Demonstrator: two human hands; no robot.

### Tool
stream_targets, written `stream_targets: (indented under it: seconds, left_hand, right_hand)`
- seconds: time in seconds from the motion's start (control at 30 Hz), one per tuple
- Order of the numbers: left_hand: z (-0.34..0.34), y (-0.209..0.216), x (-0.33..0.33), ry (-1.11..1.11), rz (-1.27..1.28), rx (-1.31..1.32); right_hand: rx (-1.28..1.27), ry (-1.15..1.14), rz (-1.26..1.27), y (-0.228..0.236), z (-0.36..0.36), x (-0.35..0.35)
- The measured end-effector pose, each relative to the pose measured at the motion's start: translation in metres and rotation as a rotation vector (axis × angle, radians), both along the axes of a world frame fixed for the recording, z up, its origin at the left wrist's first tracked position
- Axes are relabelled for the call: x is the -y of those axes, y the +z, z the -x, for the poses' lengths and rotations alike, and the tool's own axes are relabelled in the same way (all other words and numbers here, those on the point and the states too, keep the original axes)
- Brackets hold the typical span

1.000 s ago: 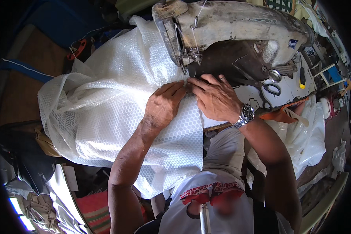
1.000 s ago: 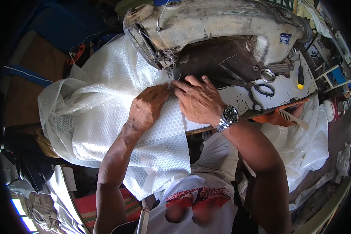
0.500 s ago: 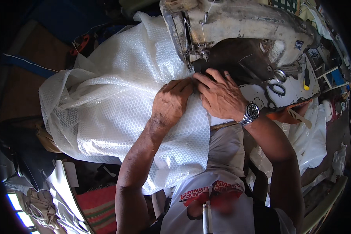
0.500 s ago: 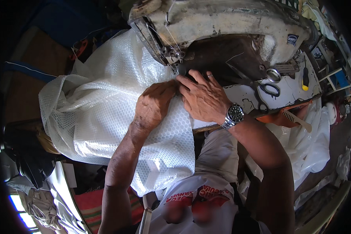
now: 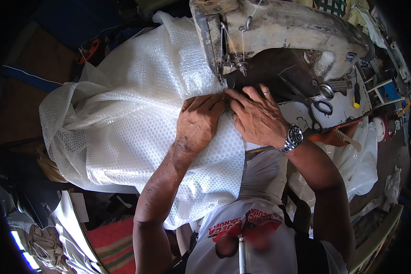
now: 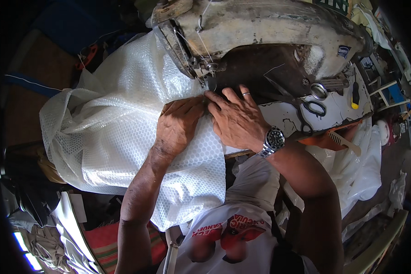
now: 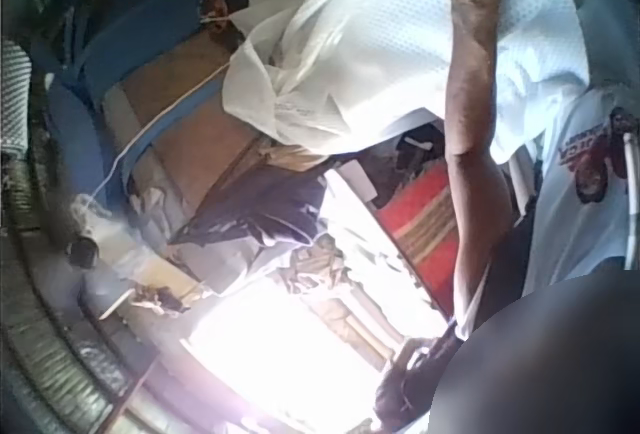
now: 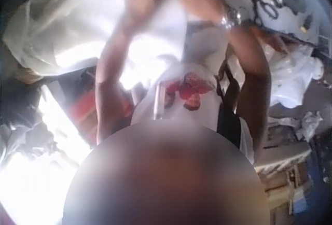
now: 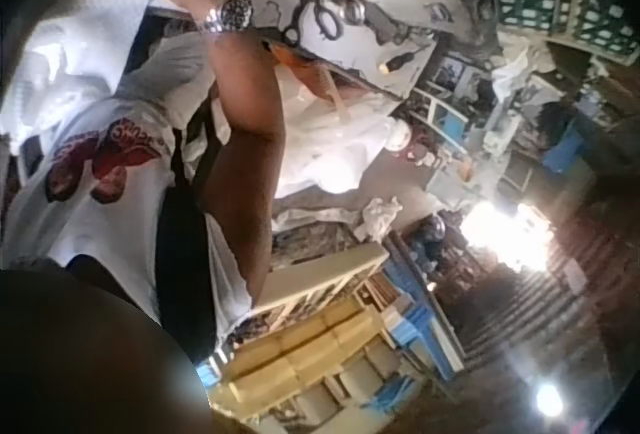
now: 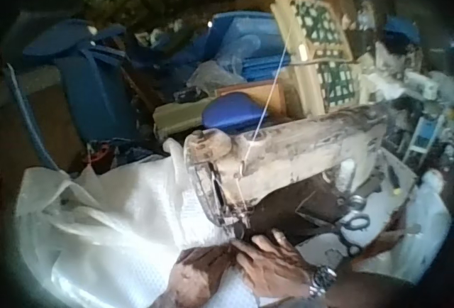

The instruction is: Sewing sheets of bubble wrap material using an industrial sewing machine.

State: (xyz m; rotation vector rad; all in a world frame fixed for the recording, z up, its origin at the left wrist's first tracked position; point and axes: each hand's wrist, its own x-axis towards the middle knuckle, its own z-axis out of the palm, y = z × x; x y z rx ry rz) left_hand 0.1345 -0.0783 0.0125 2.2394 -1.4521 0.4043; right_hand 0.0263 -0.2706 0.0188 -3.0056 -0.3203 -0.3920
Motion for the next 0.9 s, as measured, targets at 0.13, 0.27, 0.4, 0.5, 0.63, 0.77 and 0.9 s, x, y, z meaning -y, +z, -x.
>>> stream_targets:
  seconds: [0.13,0.27,0.4,0.5,0.63,0.77,0.9]
  left_hand:
    - [0.001,0.002,0.000,0.012,-0.006,-0.001]
    - [-0.005,0.001,0.004,0.014,0.015,-0.043]
    - [-0.009,-0.002,0.009,0.025,0.058,-0.054]
    - [-0.008,0.002,0.010,0.031,0.046,-0.096]
    - [-0.002,0.005,0.008,0.024,0.029,-0.142]
    - [0.001,-0.001,0.007,-0.017,0.014,-0.096]
    - [0.004,0.002,0.008,-0.010,0.016,-0.130]
  right_hand:
    - [0.007,-0.005,-0.002,-0.002,0.000,0.001]
    - [-0.012,-0.024,-0.001,0.000,-0.002,-0.001]
    - [0.025,-0.039,-0.045,-0.005,-0.005,-0.002]
    - [0.039,-0.053,-0.067,-0.009,-0.003,-0.001]
    - [0.028,-0.059,-0.117,-0.010,0.002,-0.001]
    - [0.039,-0.078,-0.108,-0.012,0.008,0.002]
    - [0.051,-0.083,-0.101,-0.013,0.008,0.002]
